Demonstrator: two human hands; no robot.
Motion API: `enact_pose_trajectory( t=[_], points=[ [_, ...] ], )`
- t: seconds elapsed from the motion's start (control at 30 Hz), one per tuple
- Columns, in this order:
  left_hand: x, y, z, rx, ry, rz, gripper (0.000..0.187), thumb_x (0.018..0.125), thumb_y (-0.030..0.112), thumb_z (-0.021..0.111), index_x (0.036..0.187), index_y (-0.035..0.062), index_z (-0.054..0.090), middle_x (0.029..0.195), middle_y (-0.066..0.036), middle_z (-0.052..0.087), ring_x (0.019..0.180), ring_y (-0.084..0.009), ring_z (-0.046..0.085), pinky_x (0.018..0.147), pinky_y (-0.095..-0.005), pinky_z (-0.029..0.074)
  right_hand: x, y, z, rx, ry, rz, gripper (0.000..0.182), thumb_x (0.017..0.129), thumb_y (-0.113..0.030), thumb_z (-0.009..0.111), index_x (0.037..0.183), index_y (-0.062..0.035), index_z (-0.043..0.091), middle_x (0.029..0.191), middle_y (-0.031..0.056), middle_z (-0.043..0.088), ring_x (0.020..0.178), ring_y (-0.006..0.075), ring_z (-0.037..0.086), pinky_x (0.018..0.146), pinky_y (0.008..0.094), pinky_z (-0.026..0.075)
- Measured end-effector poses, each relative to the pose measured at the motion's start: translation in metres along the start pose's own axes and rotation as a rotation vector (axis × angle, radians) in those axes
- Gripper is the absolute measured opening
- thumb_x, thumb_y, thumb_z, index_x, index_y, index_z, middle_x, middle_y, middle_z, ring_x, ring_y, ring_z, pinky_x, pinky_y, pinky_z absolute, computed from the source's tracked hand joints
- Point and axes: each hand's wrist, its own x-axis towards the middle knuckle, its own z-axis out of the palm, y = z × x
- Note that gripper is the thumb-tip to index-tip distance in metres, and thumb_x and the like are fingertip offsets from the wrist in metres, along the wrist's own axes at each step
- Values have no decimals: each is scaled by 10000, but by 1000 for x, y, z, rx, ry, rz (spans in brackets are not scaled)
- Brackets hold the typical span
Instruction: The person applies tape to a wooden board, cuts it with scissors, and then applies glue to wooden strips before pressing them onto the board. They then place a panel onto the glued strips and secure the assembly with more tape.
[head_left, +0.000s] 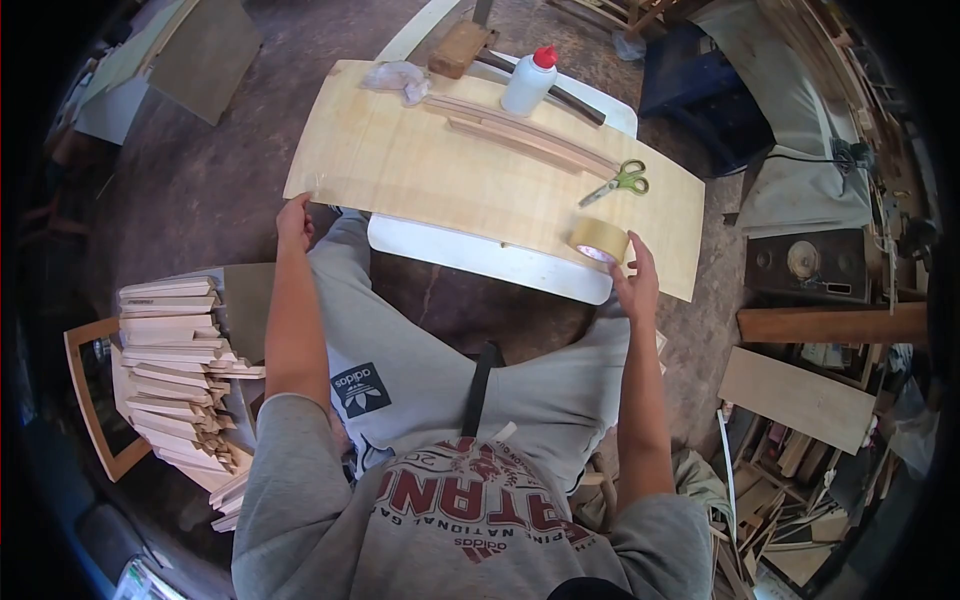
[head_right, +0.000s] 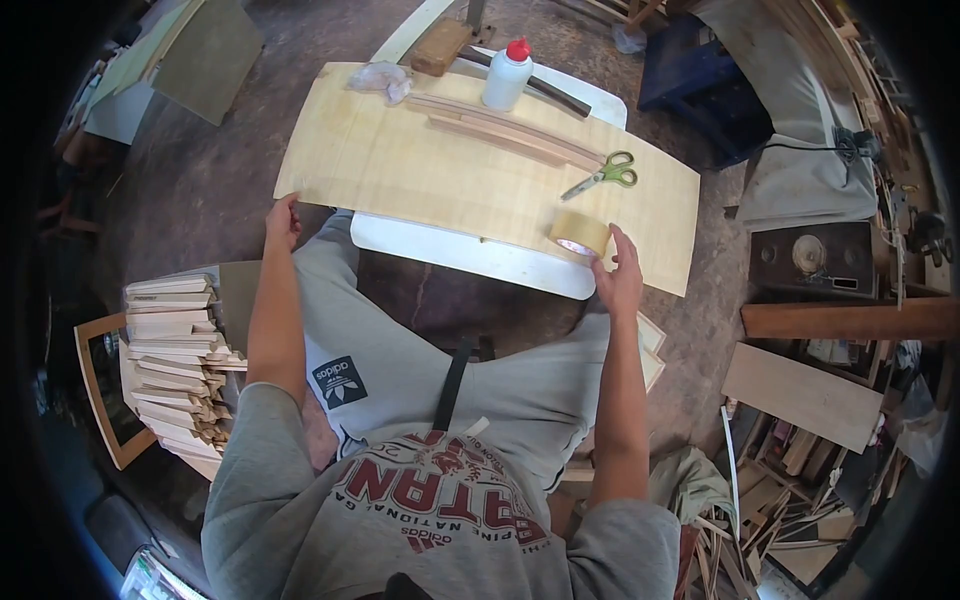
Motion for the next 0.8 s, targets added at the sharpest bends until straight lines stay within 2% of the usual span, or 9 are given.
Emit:
enact_pose_trajectory(
  t=[0.03, 0.13, 0.23, 0.33, 0.43, 0.53, 0.63, 0.7, 0.8],
  points=[
    [-1, 1, 0, -4, 2, -3, 231, 807, 287, 795, 807, 153, 606, 657, 38, 483, 539, -69, 451, 444, -225, 352, 2, -2, -1, 41, -48, 86, 649, 805, -96, 739, 1420, -112, 534, 1356, 97, 597, 1019, 231, 628, 790, 340, 543],
    [4, -1, 0, -38, -2, -20, 246, 806, 286, 797, 791, 150, 592, 660, 43, 485, 542, -69, 458, 447, -223, 354, 8, 17, 2, 57, 22, -24, 568, 829, -111, 738, 1372, -115, 573, 1251, 97, 663, 953, 220, 652, 735, 332, 544],
    [10, -3, -1, -81, -19, -29, 251, 806, 281, 796, 781, 147, 585, 651, 44, 485, 534, -70, 464, 444, -224, 356, 9, 28, 1, 54, 18, 109, 614, 789, -135, 766, 1373, -161, 577, 1269, 79, 655, 806, 238, 648, 771, 373, 547],
    [18, -5, -4, -75, -30, -40, 246, 811, 277, 793, 785, 147, 585, 634, 44, 483, 518, -71, 465, 436, -228, 356, 10, 33, -2, -18, -3, 208, 610, 789, -88, 713, 1378, -148, 568, 1244, 114, 654, 833, 256, 646, 780, 379, 545],
    [16, -4, -3, -44, -16, -35, 242, 817, 275, 792, 787, 150, 587, 618, 43, 481, 501, -72, 465, 428, -232, 356, 11, 37, -10, -73, 35, 162, 623, 776, -39, 646, 1384, -139, 561, 1216, 153, 648, 923, 286, 641, 853, 398, 527],
    [8, -1, -2, -43, 6, -22, 242, 820, 277, 792, 788, 150, 589, 616, 43, 479, 496, -74, 460, 426, -233, 354, 22, 15, -23, -169, 295, 178, 585, 766, -6, 589, 1339, -120, 595, 1210, 178, 639, 1037, 311, 628, 938, 409, 495],
    [5, -2, -1, -42, 12, -24, 244, 821, 282, 793, 791, 146, 593, 617, 40, 475, 494, -77, 450, 425, -231, 348, 45, -47, -6, -60, 301, -145, 491, 786, -21, 607, 1271, -97, 630, 1208, 177, 650, 1104, 345, 616, 986, 418, 473],
    [5, 2, 0, -45, 16, -23, 244, 820, 284, 795, 797, 142, 598, 616, 36, 470, 496, -78, 443, 423, -231, 343, 72, -74, 25, -192, 140, -350, 409, 817, -59, 611, 1223, -81, 656, 1205, 141, 674, 1056, 372, 629, 922, 428, 509],
    [-3, 3, 2, -47, 31, -26, 245, 820, 283, 797, 803, 132, 605, 617, 25, 465, 493, -82, 433, 416, -236, 333, 128, -88, 84, -260, 31, -338, 329, 836, -105, 629, 1159, -84, 686, 1165, 160, 683, 1065, 383, 624, 923, 460, 509]
  ],
)
